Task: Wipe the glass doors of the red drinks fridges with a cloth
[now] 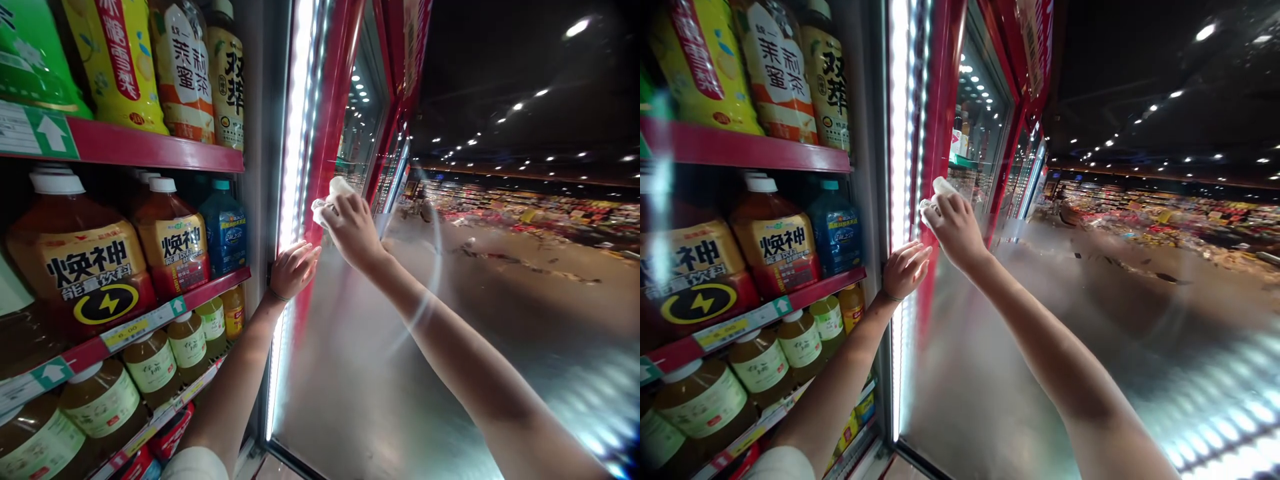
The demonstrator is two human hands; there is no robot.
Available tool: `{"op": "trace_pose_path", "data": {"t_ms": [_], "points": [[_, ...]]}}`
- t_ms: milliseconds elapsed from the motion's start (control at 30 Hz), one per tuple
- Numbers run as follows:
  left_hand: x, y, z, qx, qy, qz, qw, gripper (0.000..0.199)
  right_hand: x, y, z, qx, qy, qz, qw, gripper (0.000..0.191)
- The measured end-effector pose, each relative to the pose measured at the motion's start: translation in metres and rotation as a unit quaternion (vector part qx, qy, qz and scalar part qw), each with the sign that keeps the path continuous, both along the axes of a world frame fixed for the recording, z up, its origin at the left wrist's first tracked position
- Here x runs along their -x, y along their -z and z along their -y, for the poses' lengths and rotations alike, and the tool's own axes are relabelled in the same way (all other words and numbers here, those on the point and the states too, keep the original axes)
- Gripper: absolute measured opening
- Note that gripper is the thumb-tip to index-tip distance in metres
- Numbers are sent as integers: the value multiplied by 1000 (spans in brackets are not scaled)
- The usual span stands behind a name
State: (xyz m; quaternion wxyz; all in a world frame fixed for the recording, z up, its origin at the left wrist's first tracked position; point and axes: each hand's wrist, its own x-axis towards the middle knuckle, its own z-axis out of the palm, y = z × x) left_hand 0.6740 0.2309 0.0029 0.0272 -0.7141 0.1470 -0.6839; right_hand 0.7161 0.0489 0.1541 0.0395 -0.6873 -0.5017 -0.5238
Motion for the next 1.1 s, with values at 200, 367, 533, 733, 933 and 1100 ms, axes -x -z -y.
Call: {"op": "trace_pose_path", "data": {"t_ms": [200, 367, 533, 733, 933, 1100], "points": [[1, -2, 0, 3, -15, -21, 1000, 40, 0, -1, 13, -43, 6, -8, 999, 34], [1, -4, 1, -12, -5, 21, 1000, 46, -1, 0, 21, -11, 2, -9, 1000, 34], [2, -5, 5, 23, -11, -18, 1000, 40, -1, 1, 32, -67, 24, -27, 997, 31], [7, -18, 26, 35, -33, -1, 999, 46, 0, 4, 40, -55, 22, 5, 998, 29], [12, -33, 47, 45, -36, -36, 998, 46, 0, 4, 52, -66, 21, 13, 997, 31], [13, -36, 59, 62, -20, -54, 996, 45, -2, 5, 63, -99, 35, 1, 994, 32]]}}
